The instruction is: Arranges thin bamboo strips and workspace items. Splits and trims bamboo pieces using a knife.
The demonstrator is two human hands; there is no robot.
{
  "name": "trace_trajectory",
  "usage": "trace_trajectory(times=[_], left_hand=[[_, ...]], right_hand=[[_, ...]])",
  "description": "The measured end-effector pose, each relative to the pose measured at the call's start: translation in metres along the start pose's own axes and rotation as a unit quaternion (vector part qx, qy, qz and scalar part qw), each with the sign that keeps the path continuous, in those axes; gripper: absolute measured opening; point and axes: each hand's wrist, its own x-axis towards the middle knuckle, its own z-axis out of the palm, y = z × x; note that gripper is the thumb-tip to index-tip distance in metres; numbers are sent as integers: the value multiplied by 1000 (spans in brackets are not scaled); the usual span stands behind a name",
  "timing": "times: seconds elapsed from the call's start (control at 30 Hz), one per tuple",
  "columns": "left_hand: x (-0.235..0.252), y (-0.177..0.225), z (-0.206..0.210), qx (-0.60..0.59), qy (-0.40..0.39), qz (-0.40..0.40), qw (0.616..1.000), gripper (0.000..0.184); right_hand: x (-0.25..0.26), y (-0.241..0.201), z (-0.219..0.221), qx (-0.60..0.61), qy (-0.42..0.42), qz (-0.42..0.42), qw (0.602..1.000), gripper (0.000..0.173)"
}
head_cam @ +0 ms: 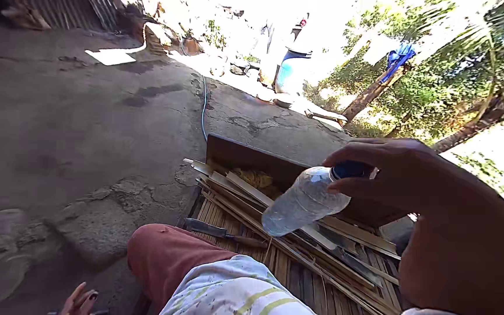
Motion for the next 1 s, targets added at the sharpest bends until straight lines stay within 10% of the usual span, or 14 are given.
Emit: trace_trajectory(times=[0.33, 0.6, 0.83, 1.0], left_hand=[[-63, 233, -10, 107, 227, 491, 834, 93], [-87, 222, -28, 103, 428, 424, 792, 94], [-149, 222, -67, 60, 198, 347, 915, 97], [-173, 234, -76, 15, 167, 333, 928, 101]], right_hand=[[159, -128, 19, 151, 149, -335, 918, 26], [197, -204, 55, 287, 157, -521, 788, 26], [217, -201, 66, 362, -11, -679, 639, 20], [238, -180, 85, 520, -17, -643, 563, 21]])
